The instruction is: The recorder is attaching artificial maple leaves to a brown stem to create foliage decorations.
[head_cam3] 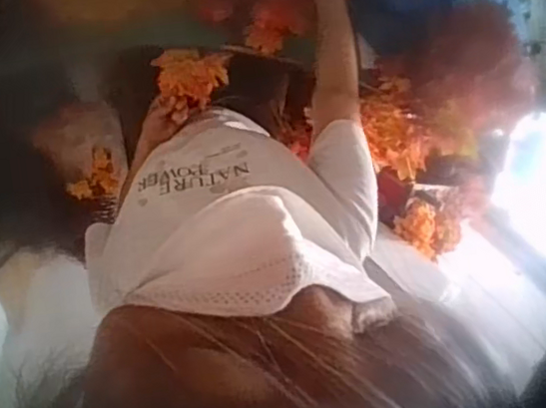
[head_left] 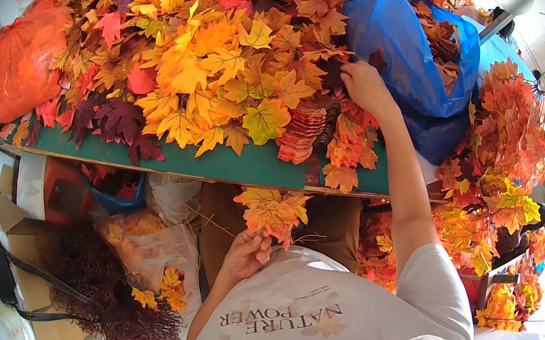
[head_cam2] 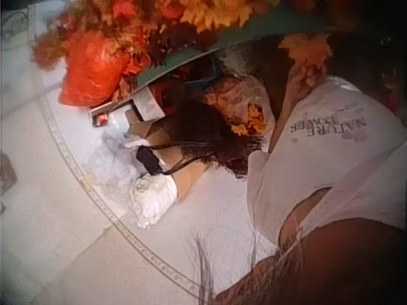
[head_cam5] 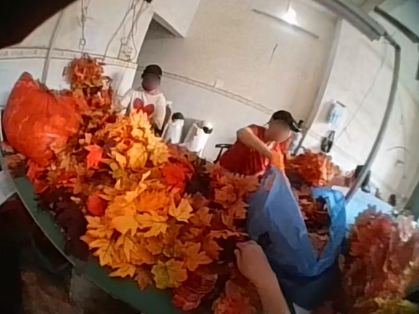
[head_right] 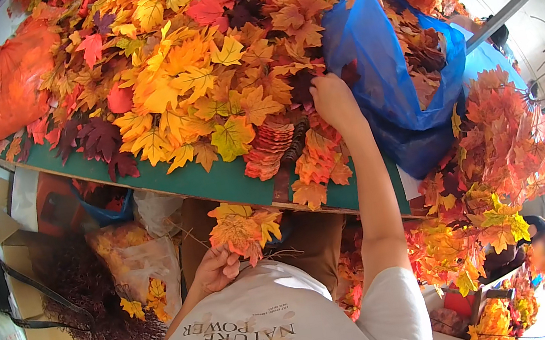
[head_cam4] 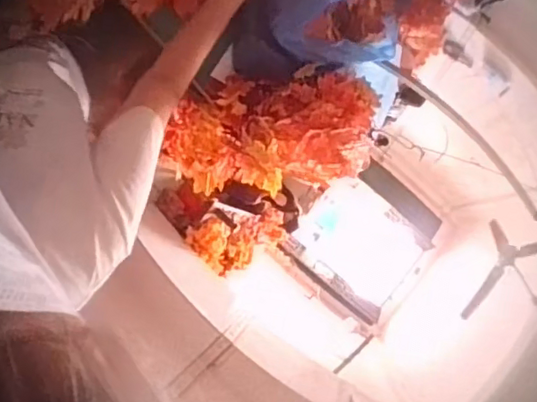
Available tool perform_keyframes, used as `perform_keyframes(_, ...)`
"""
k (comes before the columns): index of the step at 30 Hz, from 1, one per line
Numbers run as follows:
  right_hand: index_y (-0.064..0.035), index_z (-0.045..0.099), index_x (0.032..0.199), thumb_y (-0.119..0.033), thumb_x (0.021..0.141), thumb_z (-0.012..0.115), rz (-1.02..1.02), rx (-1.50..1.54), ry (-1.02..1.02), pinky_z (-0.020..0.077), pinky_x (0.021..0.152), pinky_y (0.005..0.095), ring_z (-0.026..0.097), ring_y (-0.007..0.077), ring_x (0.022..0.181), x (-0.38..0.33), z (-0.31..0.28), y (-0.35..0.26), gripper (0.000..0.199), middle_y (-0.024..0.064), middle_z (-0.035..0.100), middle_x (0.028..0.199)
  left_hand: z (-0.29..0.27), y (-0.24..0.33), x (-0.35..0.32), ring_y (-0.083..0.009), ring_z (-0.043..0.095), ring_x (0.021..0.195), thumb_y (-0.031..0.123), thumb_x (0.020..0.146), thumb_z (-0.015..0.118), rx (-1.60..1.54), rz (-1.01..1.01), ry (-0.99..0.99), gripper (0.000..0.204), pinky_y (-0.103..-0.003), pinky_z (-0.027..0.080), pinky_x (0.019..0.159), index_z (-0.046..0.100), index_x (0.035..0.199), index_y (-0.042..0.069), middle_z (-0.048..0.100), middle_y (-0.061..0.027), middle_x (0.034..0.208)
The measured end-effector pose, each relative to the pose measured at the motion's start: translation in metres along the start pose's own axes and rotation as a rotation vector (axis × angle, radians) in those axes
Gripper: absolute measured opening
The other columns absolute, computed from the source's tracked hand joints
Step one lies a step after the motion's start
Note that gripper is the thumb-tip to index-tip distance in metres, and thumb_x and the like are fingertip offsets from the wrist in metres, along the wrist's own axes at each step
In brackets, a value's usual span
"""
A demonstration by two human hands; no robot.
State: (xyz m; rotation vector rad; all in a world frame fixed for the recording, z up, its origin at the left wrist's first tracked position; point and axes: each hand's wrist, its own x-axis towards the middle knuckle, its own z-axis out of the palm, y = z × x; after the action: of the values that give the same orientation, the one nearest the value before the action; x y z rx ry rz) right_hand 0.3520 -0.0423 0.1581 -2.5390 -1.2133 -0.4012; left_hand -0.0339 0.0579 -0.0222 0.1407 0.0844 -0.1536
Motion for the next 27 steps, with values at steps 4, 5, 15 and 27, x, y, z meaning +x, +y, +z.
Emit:
perform_keyframes(4, 0.0039, 0.062, 0.095, -0.028, 0.084, 0.062, 0.026, -0.136, 0.066, 0.0493, 0.076, 0.0437, 0.059, 0.0389, 0.087, 0.035, 0.027, 0.01, 0.033, 0.0216, 0.061, 0.092, 0.006, 0.0, 0.009, -0.0114, 0.048, 0.061, 0.019, 0.093, 0.054, 0.078, 0.026, 0.041, 0.013, -0.025, 0.04, 0.056, 0.059, 0.102, 0.01, 0.054, -0.0031, 0.082)
perform_keyframes(5, 0.0039, 0.062, 0.095, -0.028, 0.084, 0.062, 0.023, -0.129, 0.068, 0.0493, 0.076, 0.0437, 0.059, 0.0389, 0.087, 0.042, 0.03, 0.004, 0.033, 0.0216, 0.061, 0.092, 0.005, -0.001, 0.009, -0.0115, 0.048, 0.061, 0.019, 0.092, 0.054, 0.064, 0.047, 0.037, 0.013, -0.024, 0.041, 0.056, 0.058, 0.1, 0.01, 0.054, -0.0029, 0.082)
perform_keyframes(15, 0.0011, 0.058, 0.084, -0.024, 0.076, 0.071, 0.011, -0.039, -0.009, 0.0503, 0.068, 0.0413, 0.061, 0.0366, 0.079, 0.044, 0.044, 0.039, 0.029, 0.019, 0.063, 0.082, 0.012, -0.008, 0.012, -0.0117, 0.049, 0.062, 0.018, 0.092, 0.055, 0.083, 0.046, 0.088, 0.008, -0.024, 0.041, 0.057, 0.056, 0.095, 0.011, 0.051, -0.0022, 0.08)
perform_keyframes(27, 0.0039, 0.06, 0.084, -0.008, 0.08, 0.063, -0.351, -0.078, 0.015, 0.0468, 0.072, 0.0406, 0.058, 0.0359, 0.08, 0.011, -0.001, 0.037, 0.013, 0.0174, 0.056, 0.087, 0.02, -0.011, 0.017, -0.013, 0.053, 0.074, 0.007, 0.09, 0.056, 0.111, 0.118, 0.022, 0.028, -0.024, 0.044, 0.062, 0.057, 0.117, 0.007, 0.056, -0.0056, 0.093)
